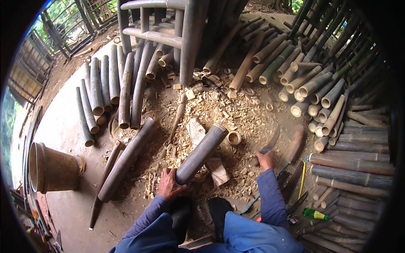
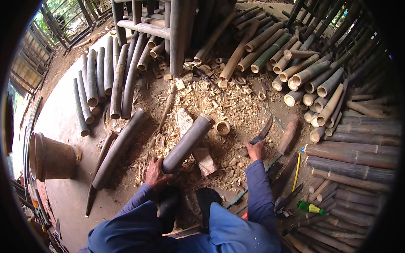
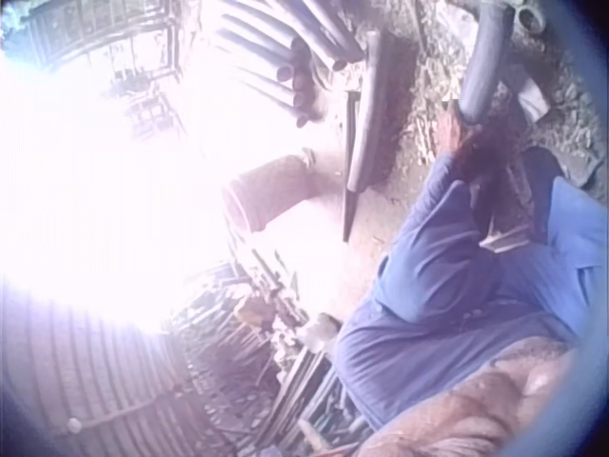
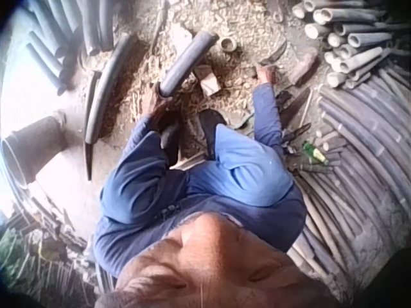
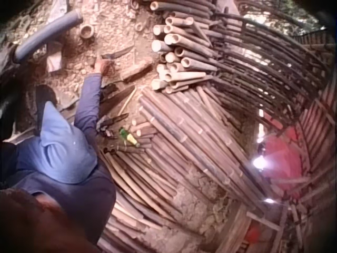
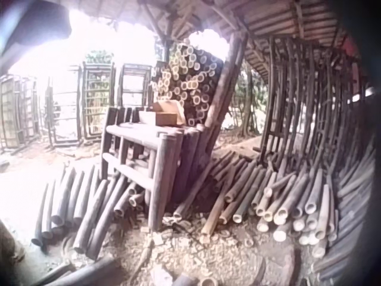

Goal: The person cuts a bamboo pole into smaller sections using a hand saw and a knife. They place the cut pieces aside and continue processing additional bamboo poles.

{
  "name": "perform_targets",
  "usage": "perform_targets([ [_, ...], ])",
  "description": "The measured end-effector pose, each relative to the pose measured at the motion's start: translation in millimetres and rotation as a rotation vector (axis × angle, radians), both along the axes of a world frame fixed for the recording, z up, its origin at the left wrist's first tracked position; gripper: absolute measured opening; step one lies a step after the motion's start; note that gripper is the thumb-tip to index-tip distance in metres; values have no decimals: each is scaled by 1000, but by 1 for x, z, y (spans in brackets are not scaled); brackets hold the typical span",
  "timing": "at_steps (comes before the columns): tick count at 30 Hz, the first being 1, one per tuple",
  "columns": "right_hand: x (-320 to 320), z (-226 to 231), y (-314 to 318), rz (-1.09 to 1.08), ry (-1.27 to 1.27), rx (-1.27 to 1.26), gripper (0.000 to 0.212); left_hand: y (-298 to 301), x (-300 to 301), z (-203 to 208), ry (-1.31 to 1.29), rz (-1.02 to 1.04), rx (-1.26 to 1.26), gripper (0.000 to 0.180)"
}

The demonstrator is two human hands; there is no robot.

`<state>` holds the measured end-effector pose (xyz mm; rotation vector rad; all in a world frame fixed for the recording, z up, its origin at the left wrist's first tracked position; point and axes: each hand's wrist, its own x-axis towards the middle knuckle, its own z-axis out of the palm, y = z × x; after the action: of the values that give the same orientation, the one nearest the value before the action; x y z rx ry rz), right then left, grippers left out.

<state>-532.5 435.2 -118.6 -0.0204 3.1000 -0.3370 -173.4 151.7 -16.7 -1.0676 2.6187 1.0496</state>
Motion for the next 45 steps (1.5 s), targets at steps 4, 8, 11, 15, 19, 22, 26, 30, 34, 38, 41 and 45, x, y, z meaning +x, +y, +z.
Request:
perform_targets([
  [4, 1, 15, 26, -252, -378, -992, 40, 27, -2, -17, 74, 67, -149, 98],
  [8, 86, 98, 20, -83, -546, -995, 43, 33, -7, 1, -18, 112, -195, 86],
  [11, 123, 126, 32, 206, -810, -809, 59, 33, -5, -2, 20, 122, -225, 78],
  [15, 124, 125, 38, 242, -940, -700, 55, 34, -9, -7, 18, 119, -205, 77],
  [19, 94, 107, 17, 82, -536, -1116, 37, 29, -6, -13, 27, 97, -180, 73],
  [22, 97, 120, -13, 148, -361, -1028, 30, 24, -4, -14, 15, 90, -156, 70],
  [26, 110, 106, -48, 705, -319, -481, 49, 23, -3, -12, 46, 78, -158, 66],
  [30, 115, 109, -76, 1149, -48, -167, 47, 22, -1, -22, 75, 58, -222, 54],
  [34, 68, 109, -89, 784, -3, -188, 46, 22, -6, -19, 97, 57, -223, 44],
  [38, 106, 98, -87, 1192, -10, -176, 45, 15, -1, -37, 105, 44, -251, 37],
  [41, 64, 140, -108, 549, -207, -282, 51, 15, 3, -39, 124, 56, -236, 33],
  [45, -18, 107, -66, 551, -72, -372, 57, 17, -3, -42, 142, 23, -244, 28],
])
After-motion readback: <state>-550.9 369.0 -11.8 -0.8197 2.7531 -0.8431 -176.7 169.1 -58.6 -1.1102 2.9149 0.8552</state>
